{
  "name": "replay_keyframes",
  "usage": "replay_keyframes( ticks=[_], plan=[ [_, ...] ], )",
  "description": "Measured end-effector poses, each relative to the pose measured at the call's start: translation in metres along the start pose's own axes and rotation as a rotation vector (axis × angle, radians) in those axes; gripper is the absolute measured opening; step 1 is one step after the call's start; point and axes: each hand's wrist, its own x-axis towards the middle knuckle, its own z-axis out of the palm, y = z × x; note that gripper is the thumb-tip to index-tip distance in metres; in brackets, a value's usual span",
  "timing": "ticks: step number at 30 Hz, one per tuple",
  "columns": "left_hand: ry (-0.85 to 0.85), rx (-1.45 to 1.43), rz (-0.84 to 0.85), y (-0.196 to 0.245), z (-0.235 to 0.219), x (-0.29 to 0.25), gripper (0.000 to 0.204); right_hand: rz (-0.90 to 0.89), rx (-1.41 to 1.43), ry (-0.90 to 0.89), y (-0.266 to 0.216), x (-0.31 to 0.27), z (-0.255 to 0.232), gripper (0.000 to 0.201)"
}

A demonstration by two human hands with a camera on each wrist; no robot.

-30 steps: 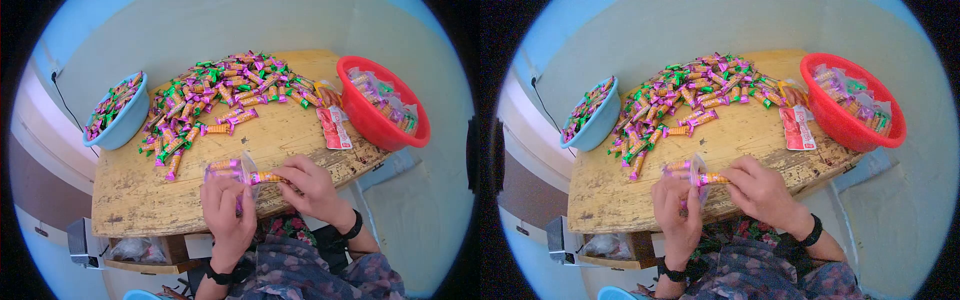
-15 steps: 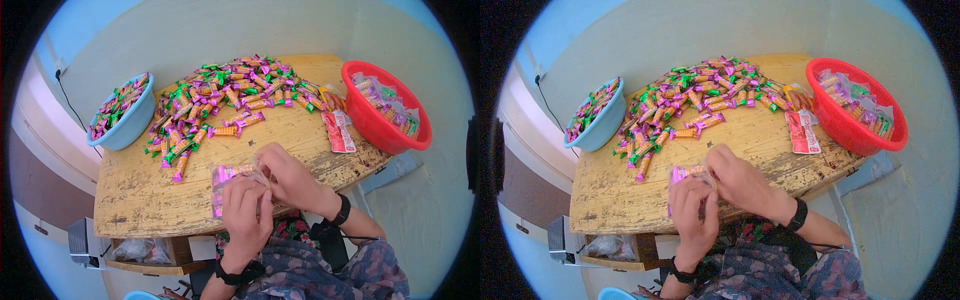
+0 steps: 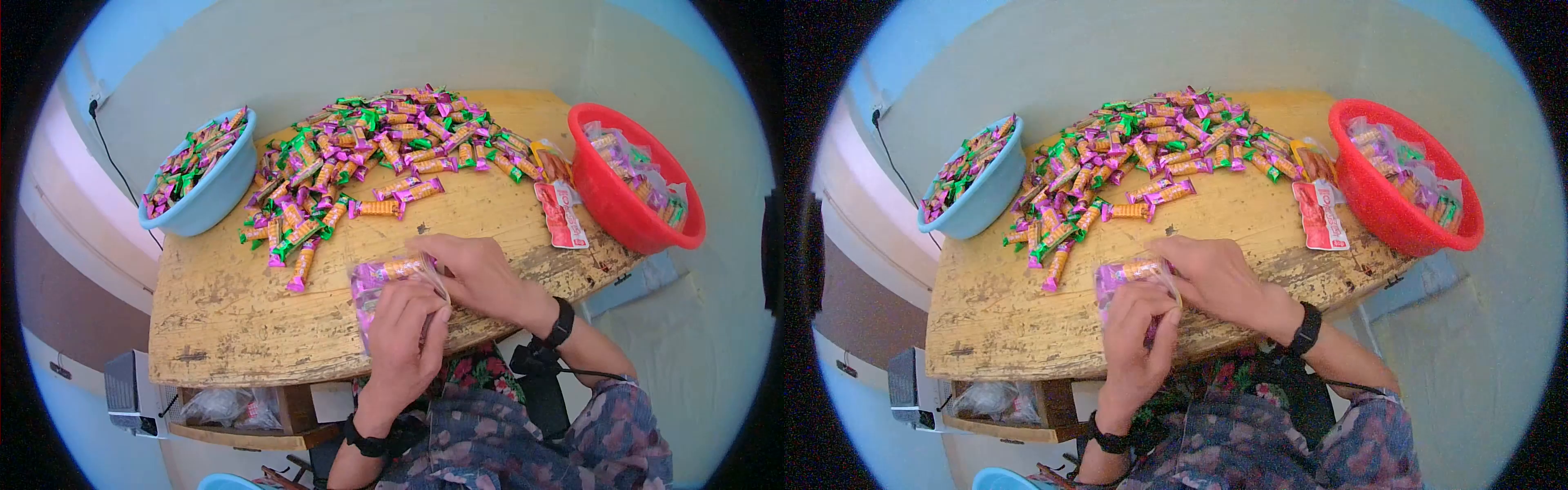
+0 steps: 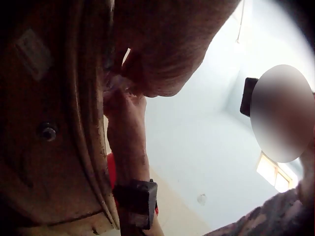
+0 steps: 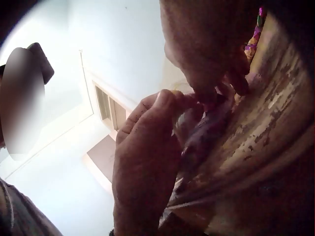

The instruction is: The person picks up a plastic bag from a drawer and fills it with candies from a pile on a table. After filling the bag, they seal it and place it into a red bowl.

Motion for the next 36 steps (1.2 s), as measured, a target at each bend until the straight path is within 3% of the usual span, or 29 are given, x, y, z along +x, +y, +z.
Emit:
replay_keyframes(
  ticks=[5, 8, 11, 17, 23, 28, 31, 34, 36],
  plan=[
    [0.050, 0.117, 0.020, -0.002, -0.008, -0.002, 0.014, 0.100, -0.019, -0.057, -0.003, 0.011, 0.002, 0.034],
    [0.140, 0.333, -0.019, -0.003, -0.025, -0.001, 0.027, 0.086, -0.036, -0.069, -0.001, 0.010, 0.003, 0.033],
    [0.201, 0.401, -0.160, -0.019, -0.027, -0.006, 0.048, 0.127, -0.054, -0.101, -0.001, 0.012, 0.001, 0.033],
    [0.112, 0.259, -0.291, -0.024, -0.027, -0.011, 0.076, 0.114, 0.158, -0.108, 0.006, 0.015, 0.005, 0.032],
    [0.081, 0.213, -0.268, -0.024, -0.030, -0.007, 0.070, 0.194, 0.159, -0.192, 0.008, 0.021, 0.001, 0.027],
    [0.026, 0.291, -0.254, -0.023, -0.028, -0.009, 0.049, 0.205, 0.088, -0.152, 0.005, 0.022, 0.009, 0.024],
    [0.004, 0.337, -0.235, -0.021, -0.030, -0.012, 0.037, 0.230, 0.057, -0.217, 0.009, 0.024, 0.003, 0.023],
    [0.015, 0.325, -0.257, -0.020, -0.027, -0.012, 0.031, 0.207, 0.124, -0.481, 0.018, 0.039, -0.022, 0.024],
    [0.032, 0.305, -0.269, -0.020, -0.026, -0.011, 0.030, 0.051, 0.226, -0.453, 0.039, 0.045, -0.036, 0.027]
  ],
)
